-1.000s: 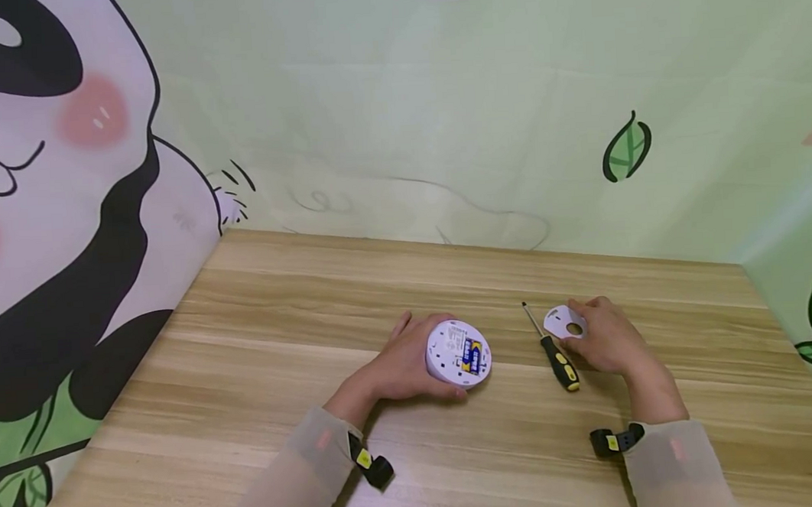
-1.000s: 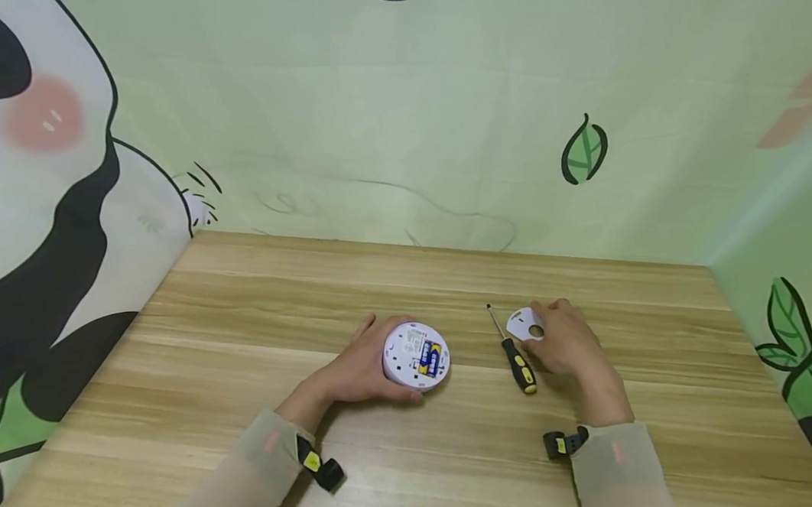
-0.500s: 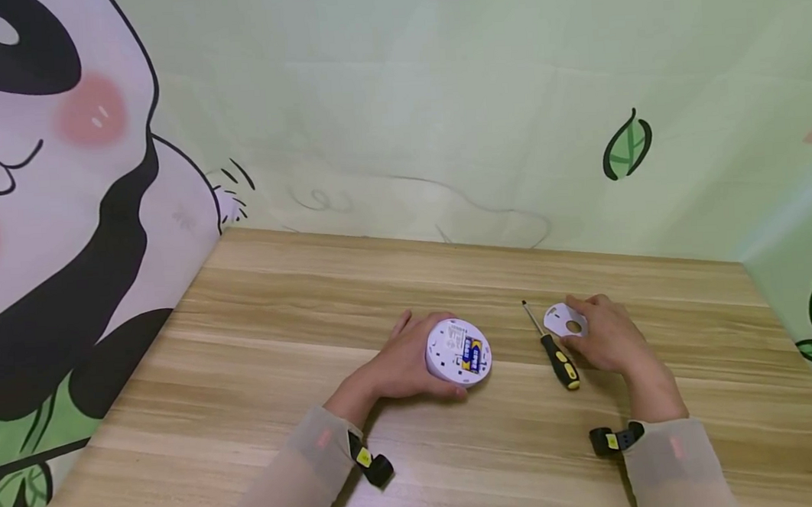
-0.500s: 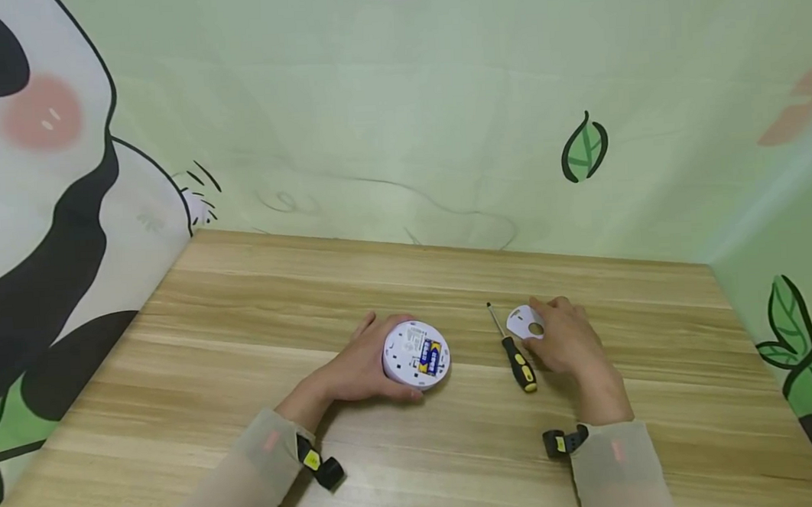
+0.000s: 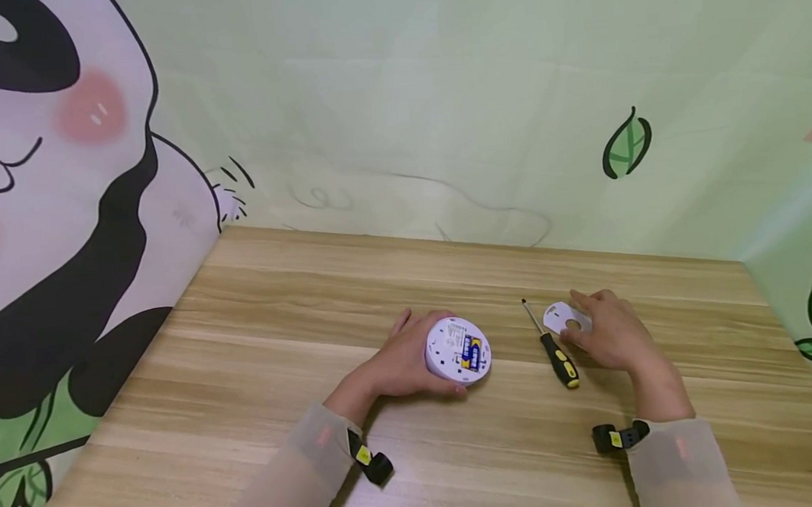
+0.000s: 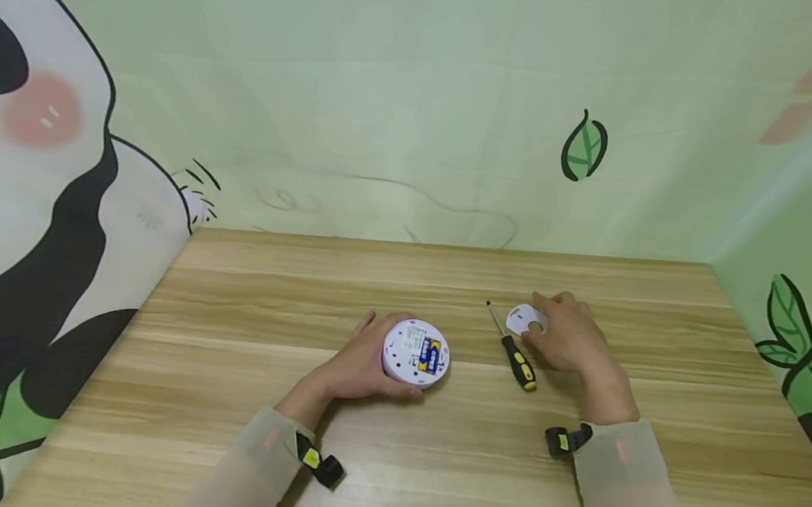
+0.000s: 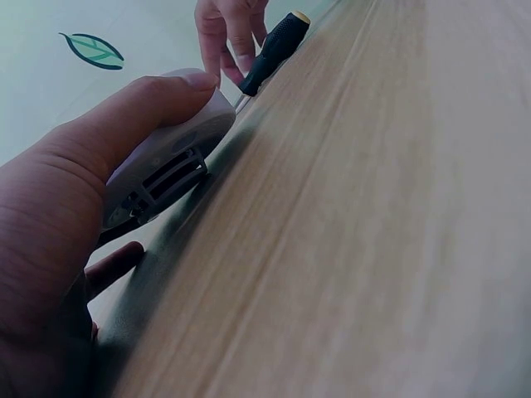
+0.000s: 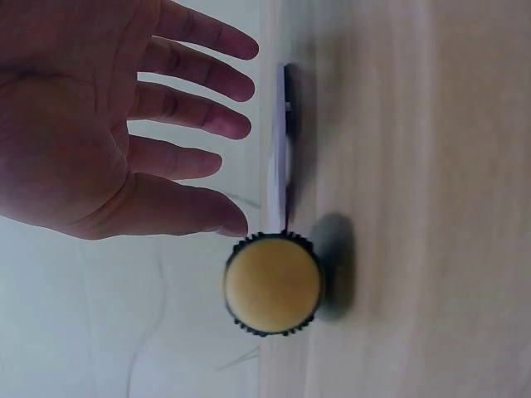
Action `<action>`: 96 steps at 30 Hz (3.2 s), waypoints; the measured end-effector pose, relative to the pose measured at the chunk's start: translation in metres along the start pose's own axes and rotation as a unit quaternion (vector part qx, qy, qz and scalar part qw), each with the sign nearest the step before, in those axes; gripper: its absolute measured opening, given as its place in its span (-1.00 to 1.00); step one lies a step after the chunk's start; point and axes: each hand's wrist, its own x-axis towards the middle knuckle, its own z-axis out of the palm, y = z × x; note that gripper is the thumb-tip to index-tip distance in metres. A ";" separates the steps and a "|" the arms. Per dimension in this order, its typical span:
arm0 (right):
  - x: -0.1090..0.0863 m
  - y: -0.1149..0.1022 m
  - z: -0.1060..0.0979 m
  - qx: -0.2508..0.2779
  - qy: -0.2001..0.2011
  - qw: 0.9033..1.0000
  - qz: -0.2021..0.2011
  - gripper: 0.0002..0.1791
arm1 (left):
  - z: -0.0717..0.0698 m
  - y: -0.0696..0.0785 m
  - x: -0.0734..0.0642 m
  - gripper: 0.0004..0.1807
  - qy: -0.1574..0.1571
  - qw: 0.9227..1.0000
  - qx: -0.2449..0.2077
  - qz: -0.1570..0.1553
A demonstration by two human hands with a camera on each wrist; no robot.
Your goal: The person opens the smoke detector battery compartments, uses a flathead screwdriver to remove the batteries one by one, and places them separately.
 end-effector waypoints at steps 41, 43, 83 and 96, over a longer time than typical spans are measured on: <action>-0.006 -0.018 -0.001 0.065 -0.086 0.994 -0.009 -0.63 | 0.000 0.000 0.000 0.24 0.017 1.000 -0.004 0.002; -0.006 -0.018 0.001 0.057 -0.083 0.995 -0.013 -0.63 | 0.000 0.000 0.000 0.24 0.019 1.000 -0.003 0.003; -0.004 -0.024 0.002 0.042 -0.076 0.996 -0.035 -0.79 | 0.001 -0.001 0.000 0.22 0.051 0.998 -0.028 0.002; -0.006 -0.028 -0.004 0.068 -0.056 0.995 -0.045 -0.83 | 0.002 -0.003 0.003 0.24 0.067 0.996 -0.051 -0.016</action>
